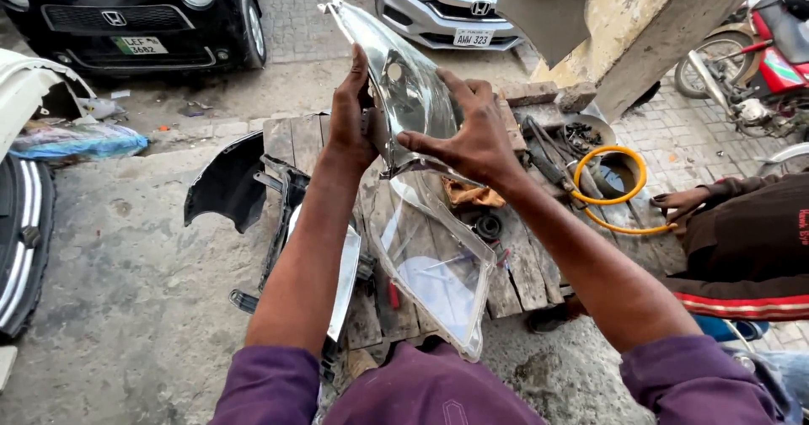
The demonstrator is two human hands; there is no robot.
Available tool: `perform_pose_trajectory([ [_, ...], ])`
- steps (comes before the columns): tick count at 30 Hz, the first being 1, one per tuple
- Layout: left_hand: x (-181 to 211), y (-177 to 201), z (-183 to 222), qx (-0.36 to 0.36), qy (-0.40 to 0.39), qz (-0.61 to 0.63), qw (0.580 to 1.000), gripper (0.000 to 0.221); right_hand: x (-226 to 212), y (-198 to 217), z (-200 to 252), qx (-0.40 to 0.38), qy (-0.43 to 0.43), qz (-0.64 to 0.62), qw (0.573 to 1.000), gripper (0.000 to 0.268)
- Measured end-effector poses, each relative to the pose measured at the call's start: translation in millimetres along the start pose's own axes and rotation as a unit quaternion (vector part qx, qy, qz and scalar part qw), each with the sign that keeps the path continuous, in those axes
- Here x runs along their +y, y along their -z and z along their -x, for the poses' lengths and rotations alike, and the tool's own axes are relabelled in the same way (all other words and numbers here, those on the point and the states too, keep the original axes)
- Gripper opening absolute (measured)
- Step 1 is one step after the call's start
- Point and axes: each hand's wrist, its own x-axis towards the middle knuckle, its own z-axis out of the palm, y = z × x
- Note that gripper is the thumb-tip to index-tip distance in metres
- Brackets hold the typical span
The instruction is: Cleaning the surface of a car headlight lens using a cloth and cleaning agent at a workbench.
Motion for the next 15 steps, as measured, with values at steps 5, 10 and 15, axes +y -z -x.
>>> perform_pose_trajectory([
  [5, -1.5, 12.9, 1.0, 0.018, -0.027, -0.021, 0.999, 0.068, 0.2, 6.9, 2.9, -0.057, 0.048, 0.054, 0.996, 0.127],
  [10, -15.6, 14.8, -1.5, 0.019, -0.041, 0.007, 0.999, 0.076, 15.3, 7.4, -2.4, -0.048, 0.07, 0.005, 0.996, 0.125],
  [15, -15.7, 9.3, 6.3, 0.003, -0.052, -0.012, 0.999, 0.098, 12.6, 13.3, 1.6, -0.022, 0.087, -0.015, 0.996, 0.124],
])
